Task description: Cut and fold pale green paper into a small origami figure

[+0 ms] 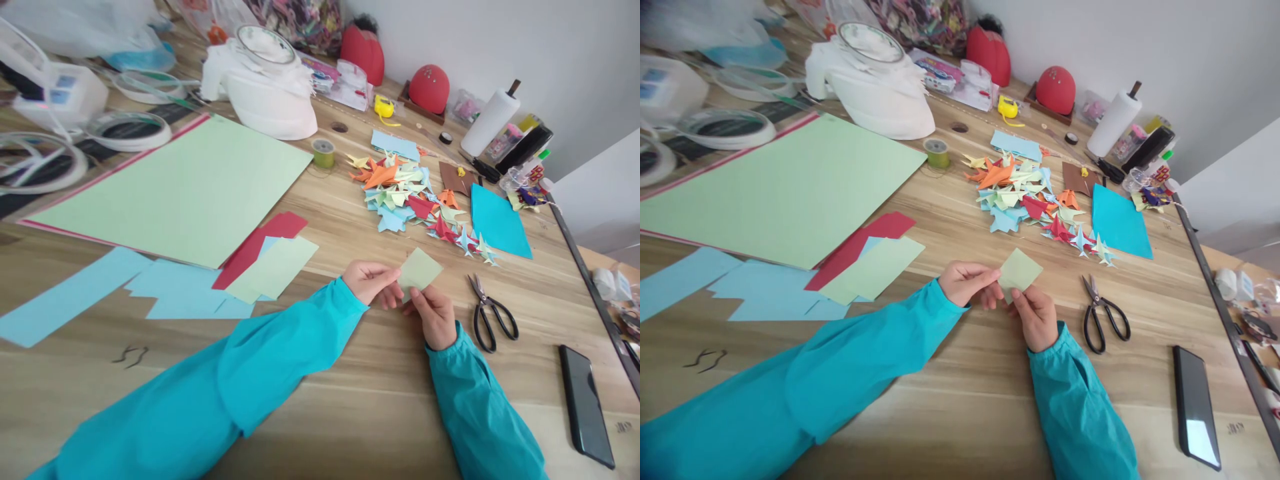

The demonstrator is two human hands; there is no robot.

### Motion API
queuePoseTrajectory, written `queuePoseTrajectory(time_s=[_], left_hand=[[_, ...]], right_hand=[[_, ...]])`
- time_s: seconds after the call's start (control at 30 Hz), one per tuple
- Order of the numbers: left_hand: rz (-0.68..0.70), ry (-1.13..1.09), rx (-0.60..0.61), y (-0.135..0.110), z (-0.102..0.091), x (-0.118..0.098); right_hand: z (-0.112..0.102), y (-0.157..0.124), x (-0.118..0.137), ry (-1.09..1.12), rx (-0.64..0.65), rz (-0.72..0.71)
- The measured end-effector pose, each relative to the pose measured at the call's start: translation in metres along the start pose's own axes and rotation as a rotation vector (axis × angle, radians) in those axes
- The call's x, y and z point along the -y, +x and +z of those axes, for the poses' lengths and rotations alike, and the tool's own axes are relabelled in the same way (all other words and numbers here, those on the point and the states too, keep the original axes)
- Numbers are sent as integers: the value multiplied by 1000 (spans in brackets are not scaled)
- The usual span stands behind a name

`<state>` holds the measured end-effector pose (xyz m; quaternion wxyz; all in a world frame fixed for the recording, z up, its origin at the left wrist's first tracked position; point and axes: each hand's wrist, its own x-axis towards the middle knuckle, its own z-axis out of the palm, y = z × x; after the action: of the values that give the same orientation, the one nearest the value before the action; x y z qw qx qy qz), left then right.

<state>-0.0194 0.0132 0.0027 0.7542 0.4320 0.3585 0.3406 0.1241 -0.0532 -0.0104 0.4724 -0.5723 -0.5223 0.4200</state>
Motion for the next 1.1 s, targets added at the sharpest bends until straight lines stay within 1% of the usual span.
queuePoseTrajectory(time_s=[0.17,0.23,0.33,0.43,0.6,0.7,0.9,1.1], left_hand=[[-54,-121,36,3,-3,0],[-56,-145,48,3,-3,0],[-17,-96,34,2,-3,0],[12,-40,14,1,-2,-1],[10,6,-21,1,-1,1],[24,24,-46,1,0,2],[-3,51,-38,3,-1,4],[16,57,-44,1,0,2]], right_hand=[[0,0,-1,1,-12,14],[0,1,0,-5,-13,16],[1,1,5,-23,-9,10],[2,1,8,-26,21,-3],[0,2,8,-56,13,29],[-1,2,8,-35,10,43],[0,3,8,27,13,32],[1,3,9,37,6,24]])
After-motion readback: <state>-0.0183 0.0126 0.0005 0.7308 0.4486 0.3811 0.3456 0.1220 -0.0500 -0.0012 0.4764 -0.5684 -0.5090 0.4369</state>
